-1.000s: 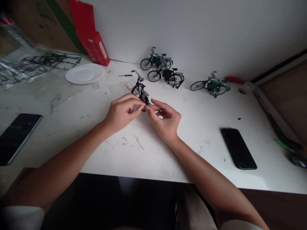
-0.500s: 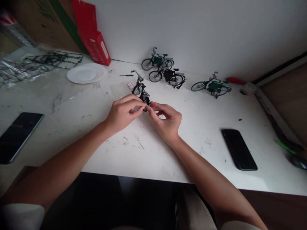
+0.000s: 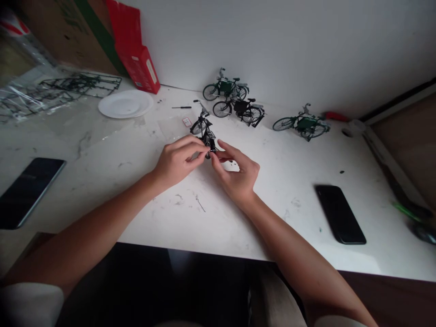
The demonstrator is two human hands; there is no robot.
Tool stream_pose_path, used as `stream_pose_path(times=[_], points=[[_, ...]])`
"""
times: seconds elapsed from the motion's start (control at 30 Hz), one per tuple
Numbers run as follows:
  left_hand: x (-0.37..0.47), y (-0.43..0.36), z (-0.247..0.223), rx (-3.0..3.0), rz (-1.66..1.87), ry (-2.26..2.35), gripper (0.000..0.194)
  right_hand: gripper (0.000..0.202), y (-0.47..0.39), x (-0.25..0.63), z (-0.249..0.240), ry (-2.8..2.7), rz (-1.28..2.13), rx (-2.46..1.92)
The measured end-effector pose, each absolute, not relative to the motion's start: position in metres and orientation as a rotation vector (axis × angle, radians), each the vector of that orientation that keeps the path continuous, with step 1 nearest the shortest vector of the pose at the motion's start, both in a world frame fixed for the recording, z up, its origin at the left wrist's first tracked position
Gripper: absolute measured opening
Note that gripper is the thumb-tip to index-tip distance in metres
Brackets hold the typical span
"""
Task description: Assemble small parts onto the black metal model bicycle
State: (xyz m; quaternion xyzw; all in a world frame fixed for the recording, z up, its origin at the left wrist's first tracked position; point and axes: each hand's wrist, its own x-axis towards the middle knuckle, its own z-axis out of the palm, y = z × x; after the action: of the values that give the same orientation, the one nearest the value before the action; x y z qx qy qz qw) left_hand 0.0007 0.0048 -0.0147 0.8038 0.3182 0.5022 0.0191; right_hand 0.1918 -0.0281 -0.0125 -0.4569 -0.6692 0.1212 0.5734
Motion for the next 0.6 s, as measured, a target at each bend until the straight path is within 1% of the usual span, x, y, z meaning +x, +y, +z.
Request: stream_pose_path(times=[0.27, 0.43, 0.6], points=[[0.0017, 0.0075, -0.0201, 2.475, 1.541, 0.967, 0.014, 0.035, -0.0222, 0.1969, -0.0119, -1.698, 0.115, -1.058], [0.0038, 0.0077, -0.0211, 2.507, 1.530, 0.982, 0.013, 0.028, -0.0222, 0.1966, -0.0116, -1.686, 0.091, -1.073], [0.0036, 0.0089, -0.0204, 2.504, 1.587, 0.937, 0.012, 0.019, -0.0240, 0.1949, -0.0093, -1.674, 0.145, -1.063]])
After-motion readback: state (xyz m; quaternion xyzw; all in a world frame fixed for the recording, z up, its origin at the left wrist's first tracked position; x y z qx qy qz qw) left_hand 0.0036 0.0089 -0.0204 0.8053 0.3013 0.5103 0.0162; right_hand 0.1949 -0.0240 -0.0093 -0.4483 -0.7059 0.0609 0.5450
